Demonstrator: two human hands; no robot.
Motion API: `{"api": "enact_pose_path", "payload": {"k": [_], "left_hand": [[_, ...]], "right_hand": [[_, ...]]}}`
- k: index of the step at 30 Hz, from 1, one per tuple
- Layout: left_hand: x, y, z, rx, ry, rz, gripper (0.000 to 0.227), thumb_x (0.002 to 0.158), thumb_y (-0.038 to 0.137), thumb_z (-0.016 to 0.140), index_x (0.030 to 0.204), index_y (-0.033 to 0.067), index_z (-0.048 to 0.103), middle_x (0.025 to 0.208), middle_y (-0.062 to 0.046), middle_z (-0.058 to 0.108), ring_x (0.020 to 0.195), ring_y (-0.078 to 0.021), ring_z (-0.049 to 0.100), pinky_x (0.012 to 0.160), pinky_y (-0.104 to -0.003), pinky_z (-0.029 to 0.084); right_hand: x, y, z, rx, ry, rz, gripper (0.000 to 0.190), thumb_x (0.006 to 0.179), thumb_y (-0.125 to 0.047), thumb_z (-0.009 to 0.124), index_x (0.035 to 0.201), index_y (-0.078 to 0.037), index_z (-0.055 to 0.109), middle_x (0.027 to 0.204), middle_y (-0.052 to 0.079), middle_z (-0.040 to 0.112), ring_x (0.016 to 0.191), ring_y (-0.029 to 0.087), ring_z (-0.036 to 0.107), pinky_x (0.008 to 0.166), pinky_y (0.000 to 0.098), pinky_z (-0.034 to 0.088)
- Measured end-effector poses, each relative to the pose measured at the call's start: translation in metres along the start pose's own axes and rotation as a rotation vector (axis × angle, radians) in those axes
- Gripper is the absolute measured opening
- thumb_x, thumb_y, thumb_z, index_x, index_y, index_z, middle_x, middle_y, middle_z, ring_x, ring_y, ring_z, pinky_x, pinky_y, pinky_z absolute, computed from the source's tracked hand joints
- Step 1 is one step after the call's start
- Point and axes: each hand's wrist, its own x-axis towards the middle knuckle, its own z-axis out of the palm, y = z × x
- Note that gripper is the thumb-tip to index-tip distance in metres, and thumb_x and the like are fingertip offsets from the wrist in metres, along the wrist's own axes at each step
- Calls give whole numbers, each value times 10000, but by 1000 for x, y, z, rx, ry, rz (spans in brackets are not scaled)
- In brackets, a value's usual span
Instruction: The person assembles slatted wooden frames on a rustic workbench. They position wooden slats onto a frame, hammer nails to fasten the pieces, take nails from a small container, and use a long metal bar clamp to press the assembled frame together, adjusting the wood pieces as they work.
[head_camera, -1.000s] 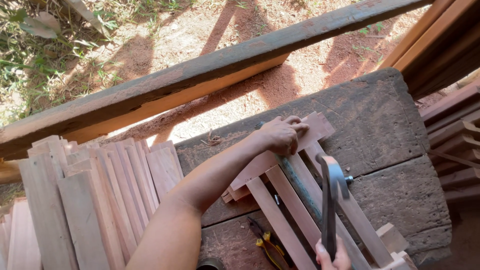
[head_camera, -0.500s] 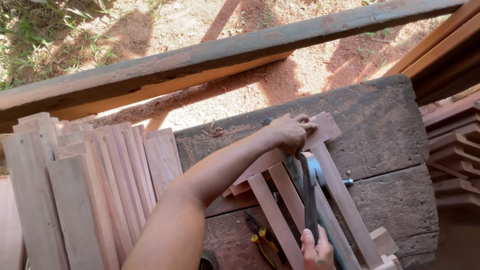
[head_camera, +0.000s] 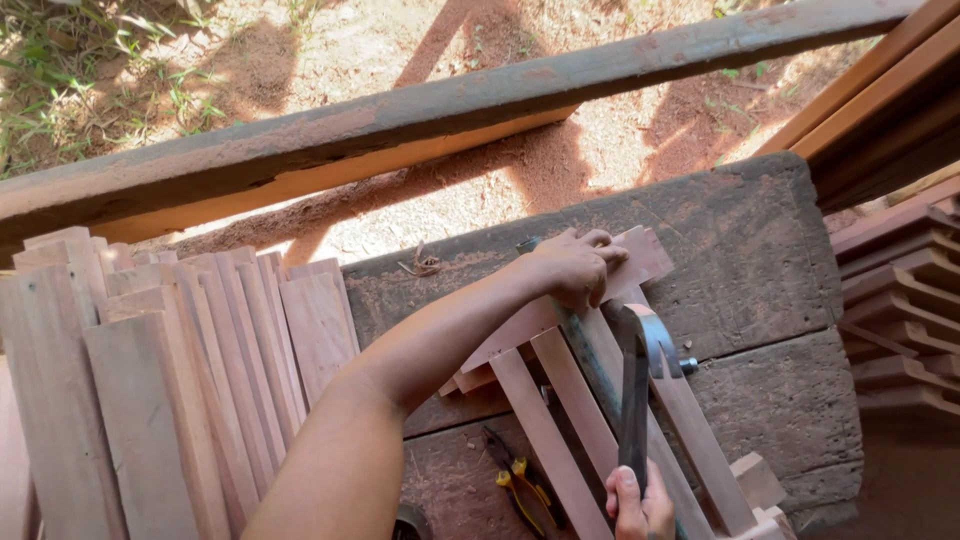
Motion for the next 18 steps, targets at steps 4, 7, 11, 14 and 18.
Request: {"api": "enact_pose_path", "payload": {"k": [4, 7, 11, 14, 18], "left_hand": [[23, -27, 15, -250, 54, -11, 454, 640, 26, 741, 985, 299, 854, 1487, -23, 483, 1409, -267, 325, 1064, -501, 317], [14, -35, 4, -196, 296, -35, 427, 684, 57, 633, 1033, 232, 805, 1401, -35, 611, 1294, -236, 520, 1005, -430, 464], [-15, -16, -8, -227, 433, -418, 339, 984, 188, 479, 1242, 197, 699, 1212, -98, 697, 1116, -242, 659, 988, -440, 487], [-12, -20, 12, -131, 495, -548, 326, 990, 324, 460, 1111, 145, 704, 1067, -116, 728, 999, -297, 704, 908, -491, 504], [2, -32, 27, -196, 530, -585, 279, 969, 294, 485, 1005, 126, 705, 959, -125, 744, 909, -336, 725, 771, -495, 565]], "right_hand": [[-2, -7, -8, 95, 3, -173, 373, 965, -383, 598, 907, -15, 615, 673, 43, 595, 530, 101, 517, 499, 266, 426], [-14, -28, -8, 164, 33, -275, 399, 959, -419, 618, 928, -22, 608, 729, 36, 607, 551, 89, 522, 515, 258, 436], [-19, -33, -13, 177, 27, -368, 405, 960, -438, 619, 948, -34, 607, 753, 29, 622, 557, 80, 535, 522, 249, 450], [-14, -56, -2, -4, 20, -329, 368, 936, -410, 599, 957, -43, 626, 673, 21, 619, 525, 89, 551, 500, 261, 462], [5, -53, 6, -267, 26, -88, 339, 942, -366, 572, 974, -34, 633, 587, 31, 607, 505, 114, 571, 493, 293, 467]]}}
